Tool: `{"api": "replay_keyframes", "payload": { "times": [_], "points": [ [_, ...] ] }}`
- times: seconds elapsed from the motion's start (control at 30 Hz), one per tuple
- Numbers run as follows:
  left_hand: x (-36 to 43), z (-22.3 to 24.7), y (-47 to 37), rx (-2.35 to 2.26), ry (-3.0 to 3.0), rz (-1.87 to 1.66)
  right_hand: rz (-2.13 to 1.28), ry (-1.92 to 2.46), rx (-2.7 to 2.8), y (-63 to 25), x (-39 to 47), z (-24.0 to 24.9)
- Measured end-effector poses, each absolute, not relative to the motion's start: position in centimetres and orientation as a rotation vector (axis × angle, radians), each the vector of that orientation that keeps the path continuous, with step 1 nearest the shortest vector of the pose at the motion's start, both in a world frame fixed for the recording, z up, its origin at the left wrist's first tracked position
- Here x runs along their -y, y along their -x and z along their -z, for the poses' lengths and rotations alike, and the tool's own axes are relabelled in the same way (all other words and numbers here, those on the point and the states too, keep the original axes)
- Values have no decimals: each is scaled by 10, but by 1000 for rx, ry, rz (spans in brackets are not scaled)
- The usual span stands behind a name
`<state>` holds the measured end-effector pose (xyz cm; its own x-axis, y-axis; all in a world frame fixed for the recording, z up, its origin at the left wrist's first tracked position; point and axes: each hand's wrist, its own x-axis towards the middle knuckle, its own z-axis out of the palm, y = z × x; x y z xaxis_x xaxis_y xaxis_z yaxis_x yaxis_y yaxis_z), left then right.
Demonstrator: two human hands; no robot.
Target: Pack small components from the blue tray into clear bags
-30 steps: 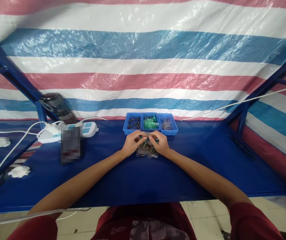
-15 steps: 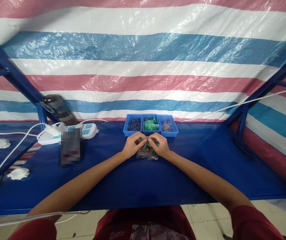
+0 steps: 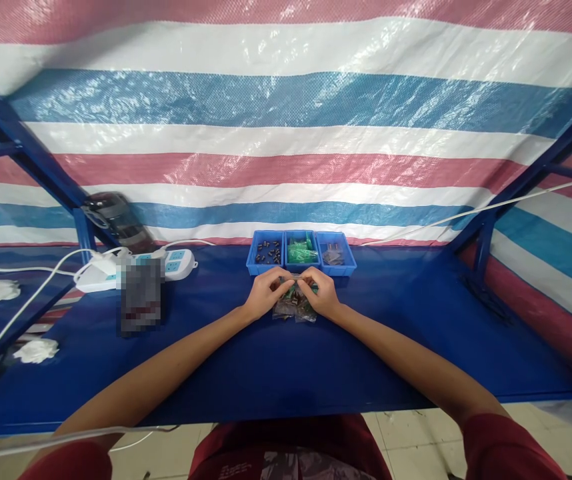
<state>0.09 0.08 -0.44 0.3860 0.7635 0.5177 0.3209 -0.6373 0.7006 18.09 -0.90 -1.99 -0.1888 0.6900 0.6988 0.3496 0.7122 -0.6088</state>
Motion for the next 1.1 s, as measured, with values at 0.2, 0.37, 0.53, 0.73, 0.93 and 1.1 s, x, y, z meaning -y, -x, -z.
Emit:
{"api": "replay_keyframes", "payload": {
  "times": [0.2, 0.37, 0.53, 0.73, 0.93, 1.1],
  "points": [
    [-1, 6, -1, -959, -2140, -1204, -368, 784, 1814, -181, 9, 18],
    [-1, 7, -1, -963, -2133, -1192, -336, 801, 1810, -181, 9, 18],
    [-1, 7, -1, -995, -2128, -1179, -326, 806, 1814, -181, 9, 18],
    [0, 7, -1, -1012, -2162, -1178, -332, 801, 1824, -181, 9, 18],
    [0, 8, 0, -1020, -2189, -1212, -306, 820, 1825, -180, 10, 18],
    [1, 7, 0, -992, -2187, -1203, -273, 831, 1825, -179, 10, 17]
  ]
}}
